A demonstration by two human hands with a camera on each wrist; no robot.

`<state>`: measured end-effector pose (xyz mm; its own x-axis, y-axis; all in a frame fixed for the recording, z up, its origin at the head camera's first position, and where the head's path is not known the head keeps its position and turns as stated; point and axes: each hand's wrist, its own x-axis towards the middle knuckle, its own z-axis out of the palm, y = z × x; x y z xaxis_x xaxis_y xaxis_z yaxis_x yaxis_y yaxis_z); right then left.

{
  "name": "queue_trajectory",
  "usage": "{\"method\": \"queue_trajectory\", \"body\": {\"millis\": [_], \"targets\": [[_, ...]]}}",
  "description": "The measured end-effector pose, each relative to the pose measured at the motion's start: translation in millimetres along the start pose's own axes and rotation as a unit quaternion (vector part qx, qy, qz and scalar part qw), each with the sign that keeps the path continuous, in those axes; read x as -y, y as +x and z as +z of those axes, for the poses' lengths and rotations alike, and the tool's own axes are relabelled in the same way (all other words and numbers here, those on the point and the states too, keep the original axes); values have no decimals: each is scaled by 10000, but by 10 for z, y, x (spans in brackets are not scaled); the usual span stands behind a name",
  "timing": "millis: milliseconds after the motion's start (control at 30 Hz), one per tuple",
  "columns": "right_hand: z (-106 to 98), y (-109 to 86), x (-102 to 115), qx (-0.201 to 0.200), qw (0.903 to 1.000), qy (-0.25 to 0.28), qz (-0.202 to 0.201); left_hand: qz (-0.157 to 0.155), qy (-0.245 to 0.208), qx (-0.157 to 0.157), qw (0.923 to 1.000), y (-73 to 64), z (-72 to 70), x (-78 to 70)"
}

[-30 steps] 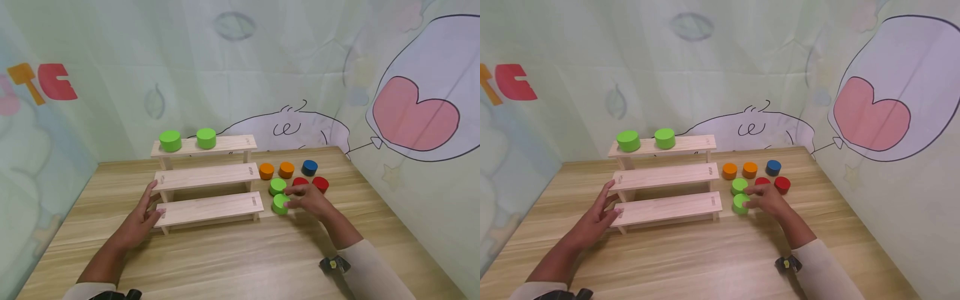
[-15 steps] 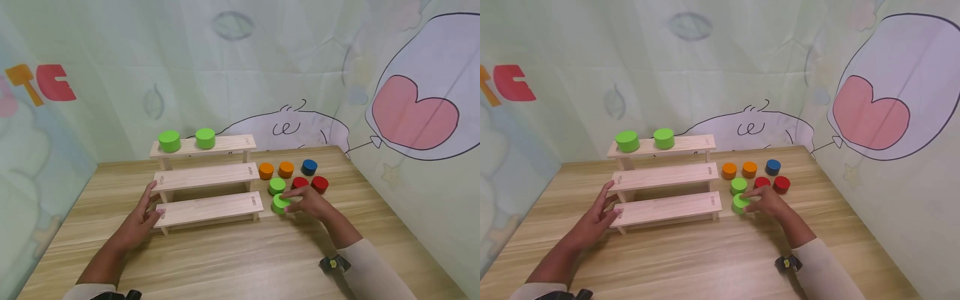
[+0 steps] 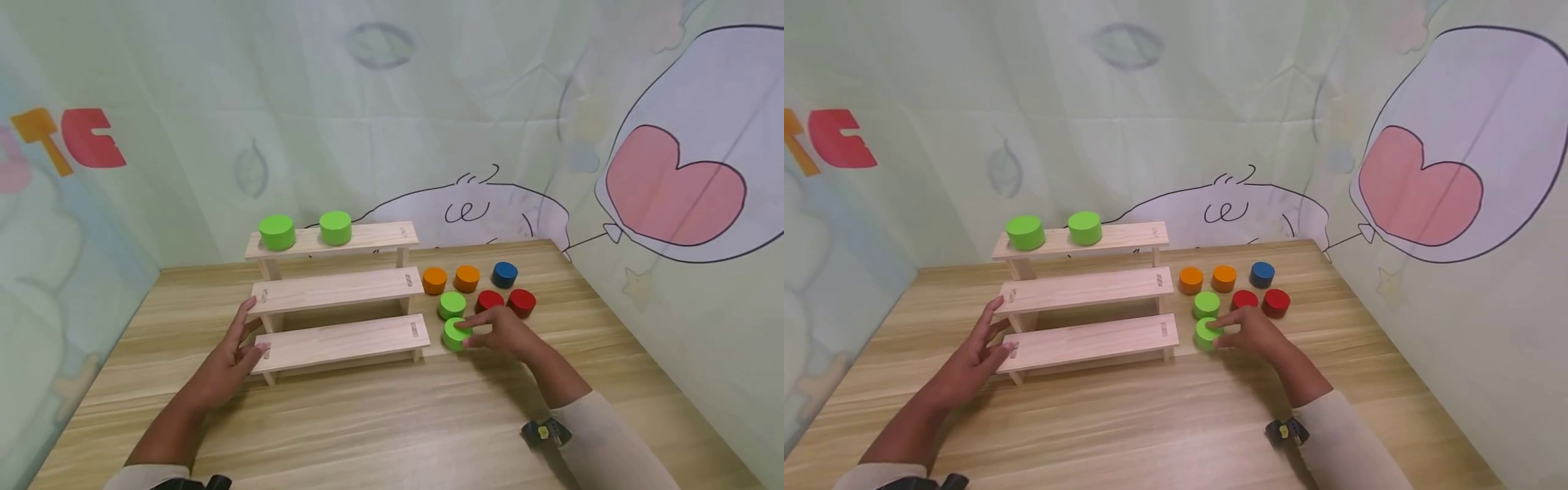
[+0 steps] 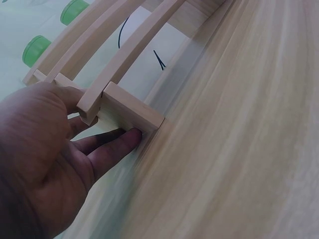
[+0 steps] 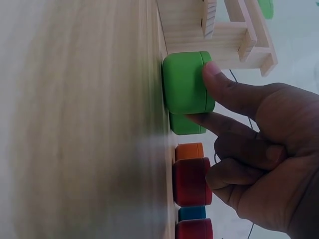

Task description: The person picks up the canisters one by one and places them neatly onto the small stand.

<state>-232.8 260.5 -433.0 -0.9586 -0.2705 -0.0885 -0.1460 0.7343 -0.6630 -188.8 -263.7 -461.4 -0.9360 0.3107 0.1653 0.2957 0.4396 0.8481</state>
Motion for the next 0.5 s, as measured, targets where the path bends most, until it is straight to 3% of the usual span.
{"method": "queue_trajectory", "body": {"millis": [267, 500], "targets": [[23, -38, 37, -33, 9967, -646, -495, -52, 104, -16, 9999, -6, 13, 10], [35, -66, 79, -196, 9940, -806, -716, -130, 172, 25, 9998, -7, 5, 1]]}}
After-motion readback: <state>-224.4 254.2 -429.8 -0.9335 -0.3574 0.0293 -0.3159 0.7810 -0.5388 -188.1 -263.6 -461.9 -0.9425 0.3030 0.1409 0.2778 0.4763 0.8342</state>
